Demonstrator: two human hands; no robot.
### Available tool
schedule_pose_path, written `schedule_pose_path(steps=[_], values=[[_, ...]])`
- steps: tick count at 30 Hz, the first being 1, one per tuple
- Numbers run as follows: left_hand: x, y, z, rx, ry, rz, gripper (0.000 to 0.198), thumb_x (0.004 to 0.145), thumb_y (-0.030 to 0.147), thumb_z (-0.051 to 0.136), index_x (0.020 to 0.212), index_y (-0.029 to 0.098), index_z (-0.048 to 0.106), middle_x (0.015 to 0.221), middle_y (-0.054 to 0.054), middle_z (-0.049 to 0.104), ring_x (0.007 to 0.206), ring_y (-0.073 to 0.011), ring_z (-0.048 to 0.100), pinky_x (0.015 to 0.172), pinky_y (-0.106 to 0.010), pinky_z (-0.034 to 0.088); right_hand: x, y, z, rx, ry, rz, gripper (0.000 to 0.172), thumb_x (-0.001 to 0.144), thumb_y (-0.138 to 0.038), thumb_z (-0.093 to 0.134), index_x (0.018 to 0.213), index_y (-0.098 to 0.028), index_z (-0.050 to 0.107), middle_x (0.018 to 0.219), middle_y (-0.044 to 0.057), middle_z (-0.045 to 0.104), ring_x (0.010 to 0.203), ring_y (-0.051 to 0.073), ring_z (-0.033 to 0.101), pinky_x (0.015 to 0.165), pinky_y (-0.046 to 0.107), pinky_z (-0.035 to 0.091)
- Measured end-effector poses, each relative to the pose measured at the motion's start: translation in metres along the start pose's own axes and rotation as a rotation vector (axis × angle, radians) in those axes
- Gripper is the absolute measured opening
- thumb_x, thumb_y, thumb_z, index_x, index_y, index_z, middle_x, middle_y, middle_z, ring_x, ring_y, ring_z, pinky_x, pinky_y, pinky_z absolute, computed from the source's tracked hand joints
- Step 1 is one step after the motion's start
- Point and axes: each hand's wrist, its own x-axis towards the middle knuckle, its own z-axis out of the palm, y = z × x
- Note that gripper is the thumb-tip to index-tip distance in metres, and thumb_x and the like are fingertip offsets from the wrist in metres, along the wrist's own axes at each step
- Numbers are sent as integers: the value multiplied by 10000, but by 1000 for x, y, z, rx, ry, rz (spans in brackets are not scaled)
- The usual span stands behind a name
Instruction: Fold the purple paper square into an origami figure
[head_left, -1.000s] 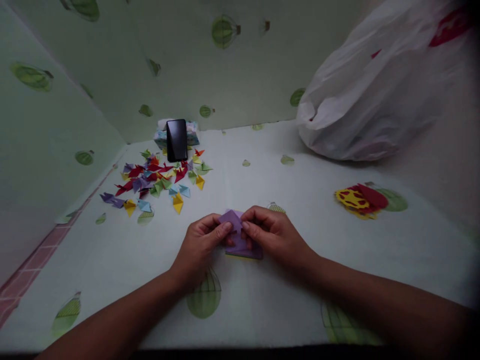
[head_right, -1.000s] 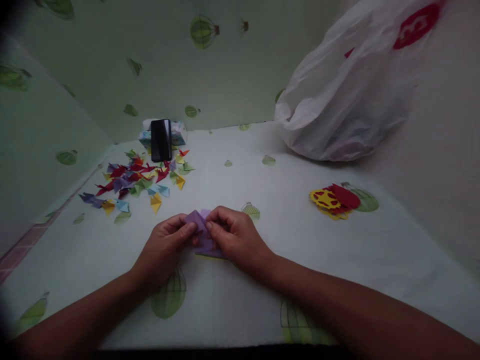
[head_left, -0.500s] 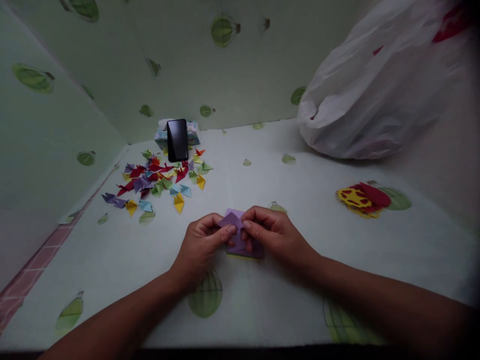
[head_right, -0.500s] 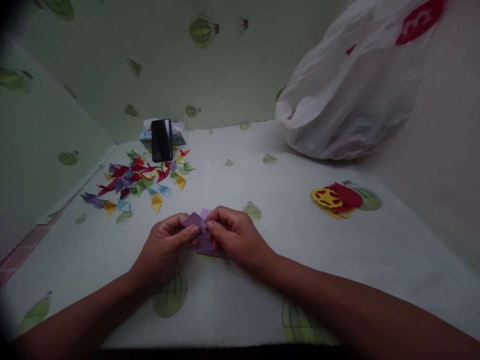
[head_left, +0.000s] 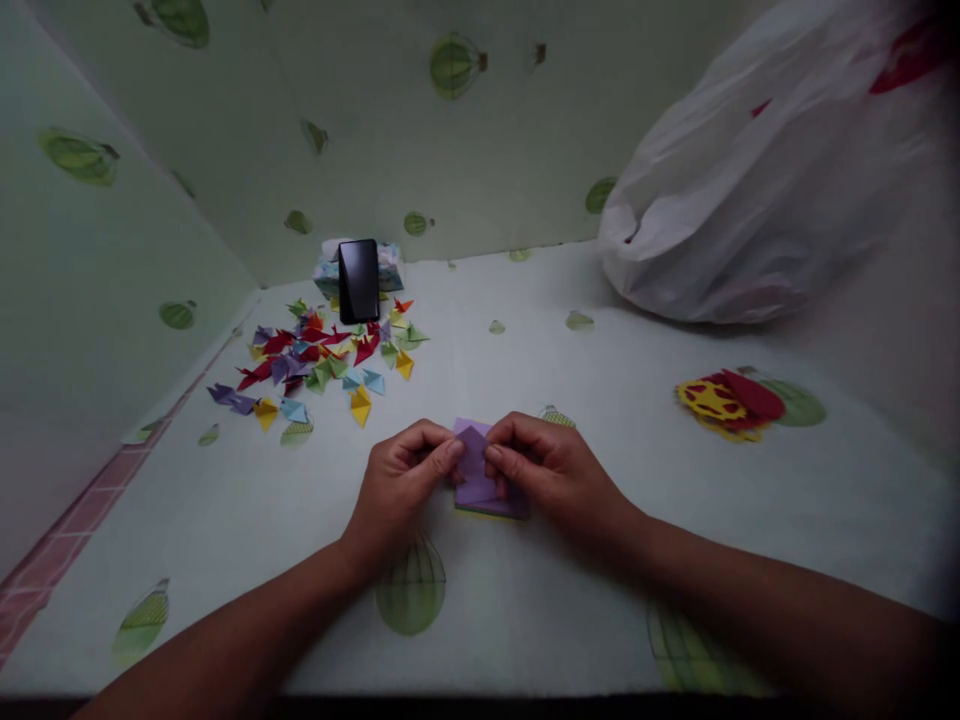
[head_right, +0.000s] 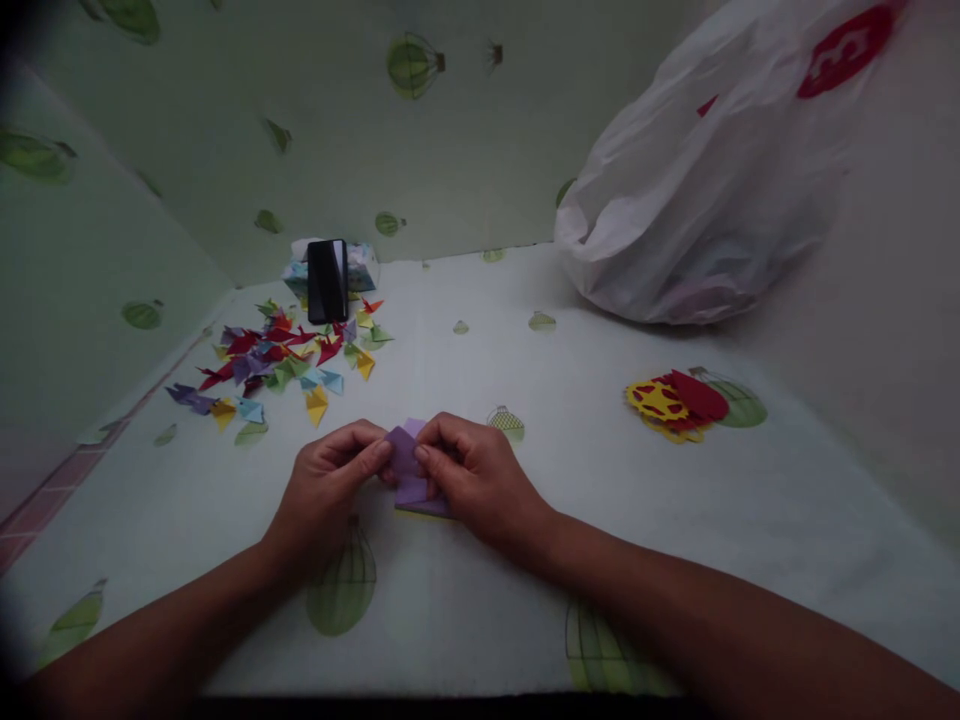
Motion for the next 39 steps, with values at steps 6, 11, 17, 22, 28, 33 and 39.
schedule_pose_path(steps=[6,11,17,22,28,33,39], values=[[-2,4,2,66,13,44,191,846,241,688,676,159,658,652,10,602,643,-111,556,636,-229,454,0,0,0,73,-37,8,175,879,-320,595,786,-172,586,641,-24,558,556,101,489,505,229,381],[-4,1,2,145,5,101,166,843,236,700,695,162,683,703,-6,609,676,-122,565,645,-240,448,-1,0,0,-63,-22,-99,186,888,-258,591,724,-175,616,625,-23,557,567,103,486,527,233,369],[-3,-2,2,77,-25,51,146,840,272,696,758,158,656,717,-1,597,683,-121,538,633,-235,443,-2,-2,-1,-185,-7,-147,258,921,-251,556,677,-173,586,616,-20,544,572,104,491,544,234,365],[-2,1,2,212,-28,77,148,823,256,673,721,158,627,706,-1,576,663,-122,524,619,-243,419,1,0,-2,-215,-10,-182,226,908,-273,578,704,-175,589,651,-18,549,604,110,486,562,235,369],[-2,2,5,110,-104,-23,140,791,296,702,802,166,651,691,5,595,627,-121,519,585,-237,416,-2,-5,-2,-210,60,-221,206,899,-221,588,702,-177,630,652,-14,578,605,111,507,586,242,391],[-2,2,5,73,-124,-76,190,815,317,682,724,160,623,604,24,552,563,-101,476,544,-223,386,-4,-5,-1,-199,139,-199,182,890,-210,587,721,-181,647,664,-11,596,618,115,523,598,246,405],[-2,0,4,-3,-68,-50,191,839,335,665,769,163,619,633,5,620,602,-126,570,593,-251,481,-3,-3,-1,-120,130,-86,174,863,-267,608,714,-177,611,631,-11,584,582,116,515,541,239,409]])
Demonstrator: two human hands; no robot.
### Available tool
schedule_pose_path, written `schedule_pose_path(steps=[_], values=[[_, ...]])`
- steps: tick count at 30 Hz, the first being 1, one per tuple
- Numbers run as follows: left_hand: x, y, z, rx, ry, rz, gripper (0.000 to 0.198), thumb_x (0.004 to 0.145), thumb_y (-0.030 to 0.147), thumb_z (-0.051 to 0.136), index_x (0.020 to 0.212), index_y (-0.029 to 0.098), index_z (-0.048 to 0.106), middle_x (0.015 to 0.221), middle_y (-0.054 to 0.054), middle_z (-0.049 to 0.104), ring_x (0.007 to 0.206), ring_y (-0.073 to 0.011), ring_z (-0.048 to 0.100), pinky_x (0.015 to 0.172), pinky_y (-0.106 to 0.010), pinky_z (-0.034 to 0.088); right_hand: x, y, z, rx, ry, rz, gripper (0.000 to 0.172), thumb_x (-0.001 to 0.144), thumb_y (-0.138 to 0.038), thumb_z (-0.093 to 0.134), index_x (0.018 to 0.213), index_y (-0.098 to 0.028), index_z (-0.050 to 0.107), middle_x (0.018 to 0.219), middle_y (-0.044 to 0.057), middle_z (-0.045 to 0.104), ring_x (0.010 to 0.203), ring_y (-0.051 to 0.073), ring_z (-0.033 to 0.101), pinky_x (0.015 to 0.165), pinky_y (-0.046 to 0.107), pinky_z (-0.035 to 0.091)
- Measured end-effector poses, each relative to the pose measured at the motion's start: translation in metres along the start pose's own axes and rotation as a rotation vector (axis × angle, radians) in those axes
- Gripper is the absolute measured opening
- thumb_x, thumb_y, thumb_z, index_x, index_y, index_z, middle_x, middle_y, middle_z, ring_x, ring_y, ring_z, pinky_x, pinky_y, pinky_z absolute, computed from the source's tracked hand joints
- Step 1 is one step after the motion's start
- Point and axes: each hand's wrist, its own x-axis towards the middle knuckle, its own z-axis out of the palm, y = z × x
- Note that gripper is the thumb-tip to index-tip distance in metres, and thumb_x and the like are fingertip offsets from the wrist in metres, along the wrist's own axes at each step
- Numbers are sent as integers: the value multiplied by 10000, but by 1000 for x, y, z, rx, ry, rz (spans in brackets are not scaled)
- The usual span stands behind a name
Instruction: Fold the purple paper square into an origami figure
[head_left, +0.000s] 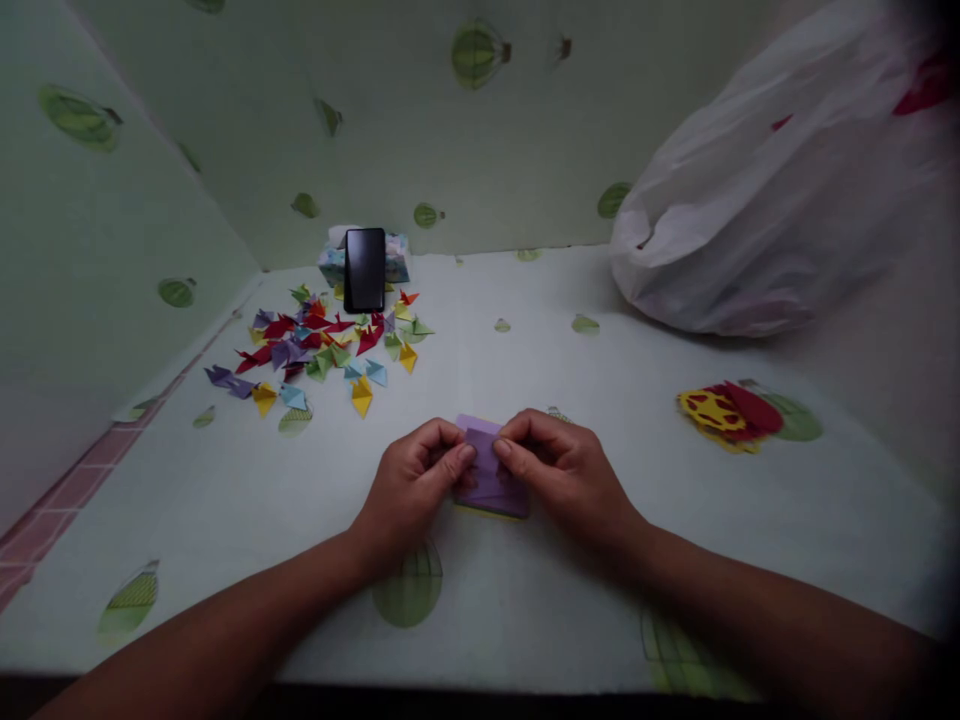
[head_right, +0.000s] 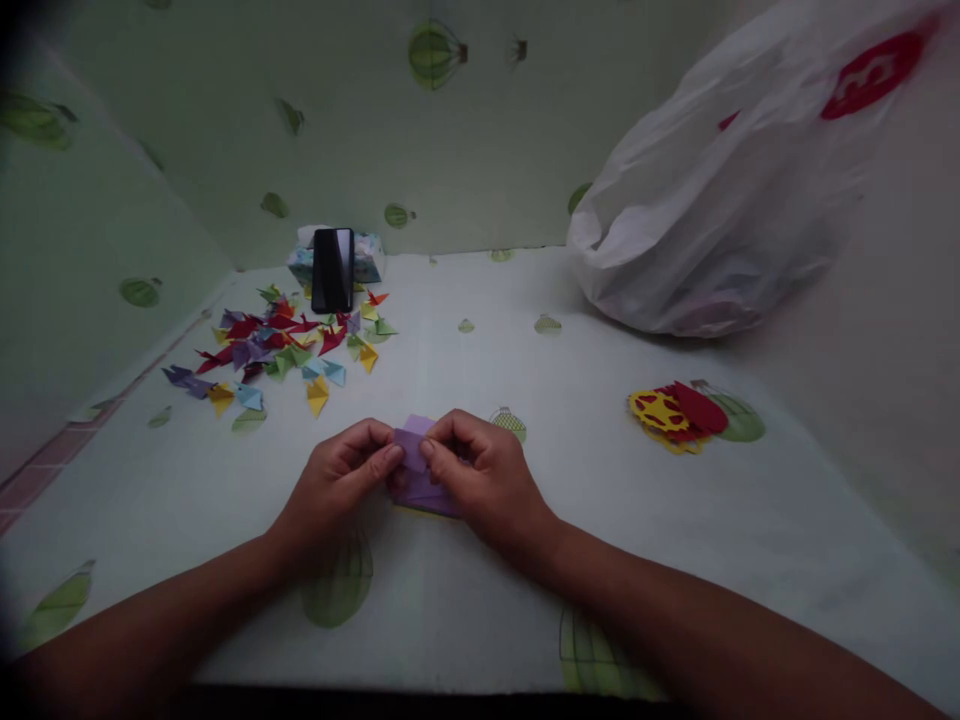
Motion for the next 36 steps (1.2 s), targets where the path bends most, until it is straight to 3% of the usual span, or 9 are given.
schedule_pose_path(steps=[9,14,30,36], values=[[2,0,1,-51,81,26,138,794,249,723,832,168,618,683,24,617,613,-112,595,589,-230,497,3,1,1,138,-61,100,195,841,-323,639,722,-180,581,627,-8,602,575,117,542,548,245,432],[0,4,2,-120,118,94,196,786,219,732,806,184,540,742,32,599,630,-100,618,616,-228,524,1,1,2,207,-39,119,211,837,-335,656,712,-187,572,623,-6,621,596,129,581,582,262,481],[2,-1,1,-154,95,75,164,782,181,745,875,179,610,771,30,620,665,-85,612,639,-199,523,2,3,0,188,-81,110,178,884,-316,603,773,-176,598,660,7,637,624,134,597,597,265,483],[1,-1,1,-157,95,54,147,777,179,745,864,169,628,775,30,631,661,-80,619,635,-194,521,3,7,3,292,-75,106,133,850,-253,630,946,-190,563,667,-25,602,614,129,581,573,258,452]])
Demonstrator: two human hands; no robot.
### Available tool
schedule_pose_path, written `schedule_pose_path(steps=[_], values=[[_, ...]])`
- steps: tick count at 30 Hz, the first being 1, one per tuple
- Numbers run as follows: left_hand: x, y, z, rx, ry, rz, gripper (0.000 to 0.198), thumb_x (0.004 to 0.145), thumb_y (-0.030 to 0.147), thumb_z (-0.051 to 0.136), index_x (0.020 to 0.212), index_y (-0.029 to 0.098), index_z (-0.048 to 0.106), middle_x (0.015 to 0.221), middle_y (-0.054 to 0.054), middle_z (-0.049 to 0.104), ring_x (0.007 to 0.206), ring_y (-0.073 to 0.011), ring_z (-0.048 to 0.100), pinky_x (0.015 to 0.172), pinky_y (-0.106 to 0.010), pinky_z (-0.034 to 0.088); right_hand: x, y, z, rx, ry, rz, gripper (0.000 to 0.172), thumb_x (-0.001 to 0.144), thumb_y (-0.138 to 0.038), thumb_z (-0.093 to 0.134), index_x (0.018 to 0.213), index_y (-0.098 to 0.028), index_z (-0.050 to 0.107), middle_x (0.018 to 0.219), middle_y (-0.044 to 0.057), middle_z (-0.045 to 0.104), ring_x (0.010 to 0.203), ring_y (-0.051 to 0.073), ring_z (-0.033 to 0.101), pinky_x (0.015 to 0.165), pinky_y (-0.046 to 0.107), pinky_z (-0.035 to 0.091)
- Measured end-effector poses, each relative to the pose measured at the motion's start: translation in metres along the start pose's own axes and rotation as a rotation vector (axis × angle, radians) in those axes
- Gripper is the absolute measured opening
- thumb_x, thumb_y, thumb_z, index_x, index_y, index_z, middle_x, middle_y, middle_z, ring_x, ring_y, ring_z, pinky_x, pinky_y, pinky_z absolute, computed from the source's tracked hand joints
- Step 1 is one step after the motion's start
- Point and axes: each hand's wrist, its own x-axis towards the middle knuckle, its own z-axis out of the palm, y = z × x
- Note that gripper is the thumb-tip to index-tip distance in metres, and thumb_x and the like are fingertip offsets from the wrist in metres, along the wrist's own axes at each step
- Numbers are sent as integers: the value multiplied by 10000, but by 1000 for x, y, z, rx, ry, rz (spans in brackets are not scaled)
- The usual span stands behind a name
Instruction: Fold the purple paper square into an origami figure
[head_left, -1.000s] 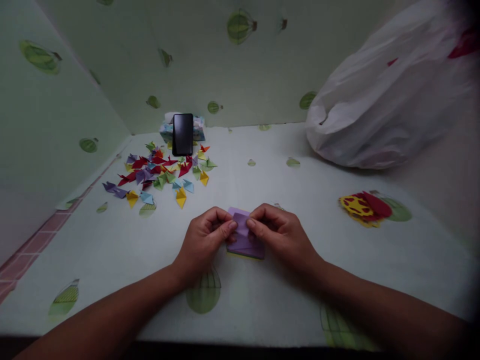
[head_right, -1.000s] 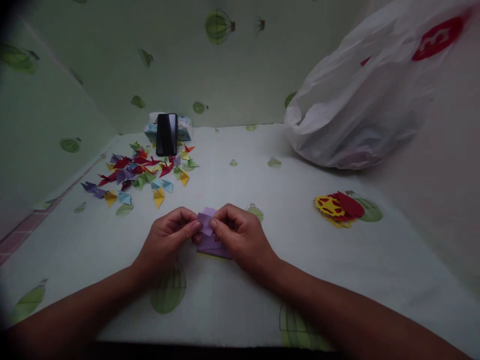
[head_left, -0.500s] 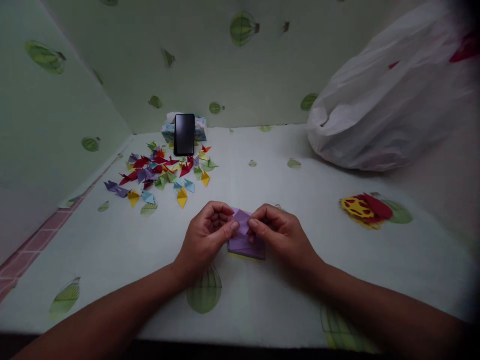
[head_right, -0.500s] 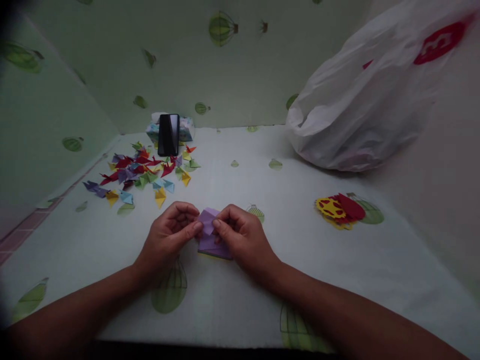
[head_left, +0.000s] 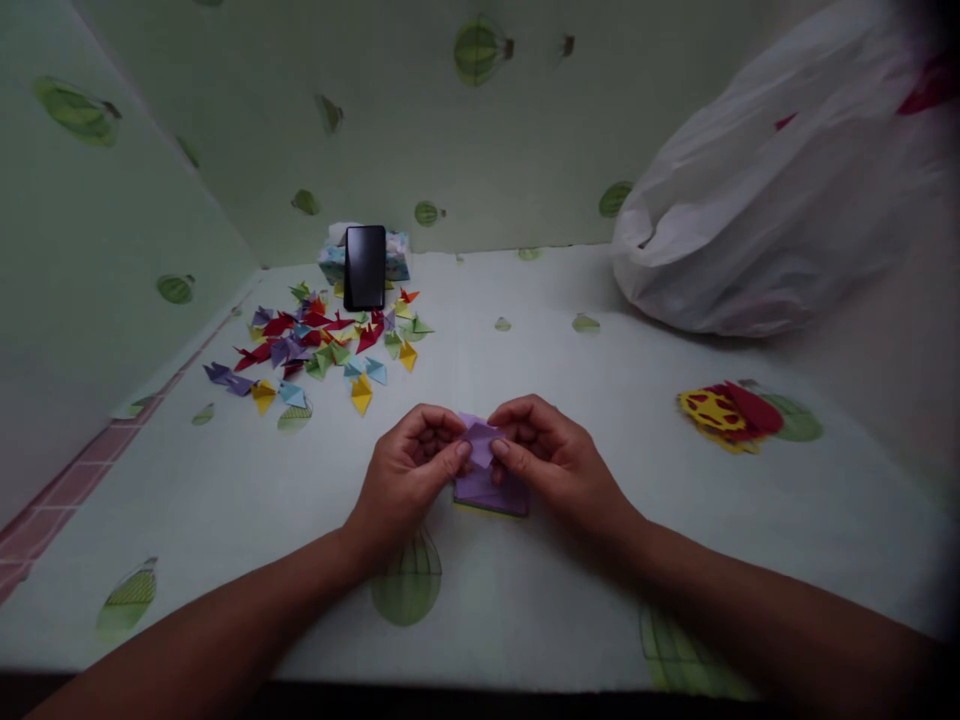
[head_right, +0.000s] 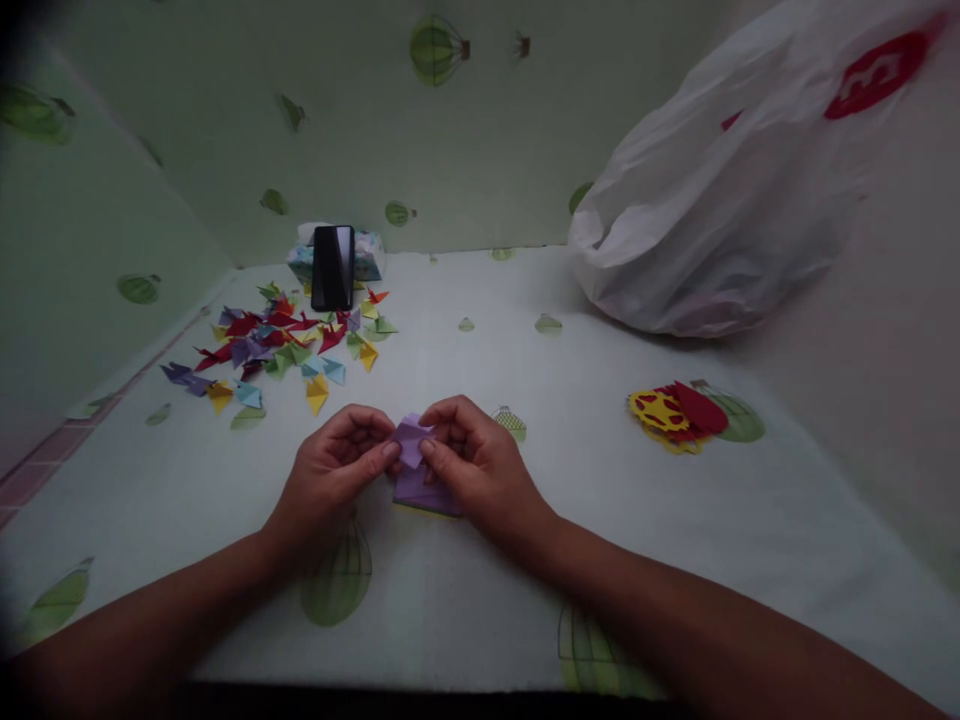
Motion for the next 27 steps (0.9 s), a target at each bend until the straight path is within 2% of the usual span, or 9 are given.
schedule_pose_path(steps=[7,11,19,27], values=[[0,-4,-3,11,-29,-32,90,805,173,722,881,163,674,758,21,667,686,-83,637,659,-187,523,-1,3,-2,-45,-14,-80,110,868,-200,595,977,-200,608,682,-32,589,623,121,569,575,258,432],[0,-4,-3,17,-44,-39,85,817,179,713,901,162,710,756,6,685,695,-92,633,668,-197,524,-1,1,-2,-84,-19,-73,43,853,-186,591,885,-174,618,677,-21,609,612,110,571,581,252,438],[0,-4,-3,-10,-31,-92,78,800,194,742,870,164,722,702,17,689,661,-83,625,647,-183,511,1,-3,-1,-60,-20,-33,76,834,-199,604,898,-164,622,666,-13,624,601,112,575,561,246,443],[1,-8,-4,-89,0,-162,91,822,236,740,893,179,736,697,18,709,654,-80,636,667,-181,505,3,0,-3,160,-134,60,212,800,-188,658,1003,-187,598,760,-6,676,702,117,646,672,262,505]])
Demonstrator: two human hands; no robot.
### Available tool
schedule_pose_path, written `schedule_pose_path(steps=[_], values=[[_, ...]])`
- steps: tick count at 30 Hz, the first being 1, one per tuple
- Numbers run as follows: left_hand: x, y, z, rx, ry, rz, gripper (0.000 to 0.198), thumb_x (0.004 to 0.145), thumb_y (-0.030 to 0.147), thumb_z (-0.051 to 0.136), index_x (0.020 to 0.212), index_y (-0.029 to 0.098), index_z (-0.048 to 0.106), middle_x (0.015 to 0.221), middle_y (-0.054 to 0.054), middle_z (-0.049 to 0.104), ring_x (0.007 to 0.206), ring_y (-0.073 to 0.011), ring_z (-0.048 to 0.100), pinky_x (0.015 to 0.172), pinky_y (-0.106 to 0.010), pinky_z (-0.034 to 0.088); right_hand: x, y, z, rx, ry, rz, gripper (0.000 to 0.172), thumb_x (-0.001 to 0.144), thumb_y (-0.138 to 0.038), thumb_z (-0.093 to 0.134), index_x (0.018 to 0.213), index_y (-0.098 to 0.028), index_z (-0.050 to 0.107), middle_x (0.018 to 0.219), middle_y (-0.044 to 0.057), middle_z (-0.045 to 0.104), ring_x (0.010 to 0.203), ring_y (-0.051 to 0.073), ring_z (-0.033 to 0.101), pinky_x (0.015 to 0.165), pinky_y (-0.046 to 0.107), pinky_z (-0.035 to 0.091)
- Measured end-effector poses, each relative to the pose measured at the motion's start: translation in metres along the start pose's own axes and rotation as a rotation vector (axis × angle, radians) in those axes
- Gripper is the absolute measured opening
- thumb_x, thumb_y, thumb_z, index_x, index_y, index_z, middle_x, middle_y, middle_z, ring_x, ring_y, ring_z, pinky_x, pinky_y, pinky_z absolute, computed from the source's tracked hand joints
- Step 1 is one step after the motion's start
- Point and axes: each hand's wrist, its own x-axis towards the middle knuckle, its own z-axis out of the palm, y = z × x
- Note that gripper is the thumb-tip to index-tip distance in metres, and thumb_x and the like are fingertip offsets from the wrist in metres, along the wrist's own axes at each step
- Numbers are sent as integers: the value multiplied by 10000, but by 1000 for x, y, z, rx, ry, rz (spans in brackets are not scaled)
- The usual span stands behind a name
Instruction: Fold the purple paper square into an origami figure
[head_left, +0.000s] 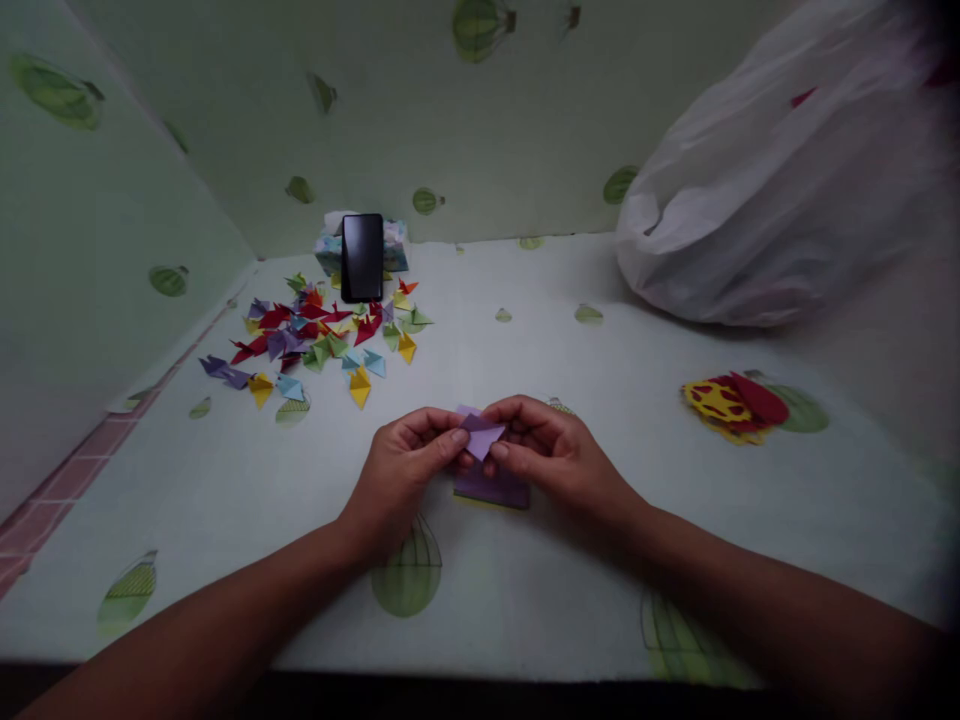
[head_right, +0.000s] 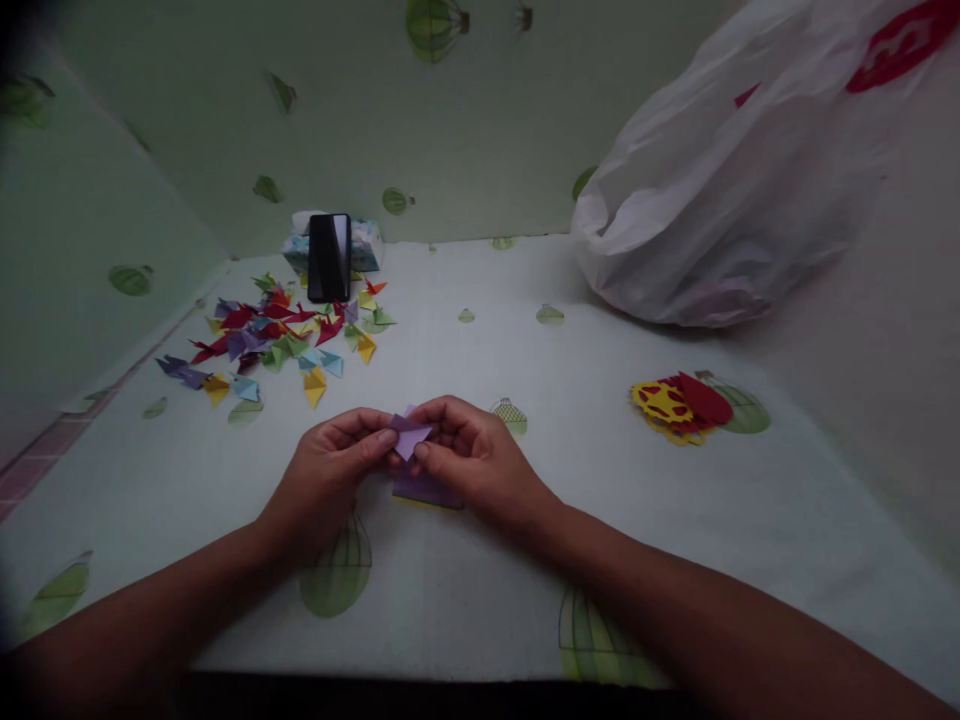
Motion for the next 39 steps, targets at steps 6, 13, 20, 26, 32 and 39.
schedule_pose_path(steps=[6,13,20,26,32,39], values=[[0,0,1,-59,0,-19,109,815,263,755,870,171,735,665,18,701,629,-80,626,659,-187,498,1,0,0,52,-15,12,222,788,-173,682,991,-203,599,761,-20,666,706,116,647,690,268,515],[2,1,2,-108,-38,-14,178,787,254,778,931,156,745,755,-9,733,670,-92,652,691,-205,517,0,3,-1,46,51,3,140,840,-241,697,959,-183,650,757,-5,677,709,118,643,714,274,513],[1,2,3,-107,-69,-5,187,769,193,788,947,159,741,765,-11,744,697,-98,673,714,-207,538,0,2,0,32,84,-17,127,881,-282,672,945,-173,657,715,-11,668,686,110,629,690,254,493],[-1,2,2,-4,-12,34,109,793,198,763,890,158,734,731,3,725,662,-93,655,669,-194,532,1,-2,2,24,11,7,124,815,-231,713,901,-189,634,754,-12,686,712,121,657,694,270,527],[-4,6,7,63,-20,77,76,777,184,764,824,154,713,705,-6,733,663,-128,688,663,-235,560,-1,1,4,-8,82,9,90,797,-223,702,830,-186,627,718,-13,673,658,117,643,641,259,522],[-7,6,8,124,-16,129,44,788,181,743,805,156,710,717,-9,732,685,-128,684,668,-228,553,-3,1,4,-64,109,-76,78,809,-232,707,775,-181,659,693,-14,671,648,116,633,644,259,519]])
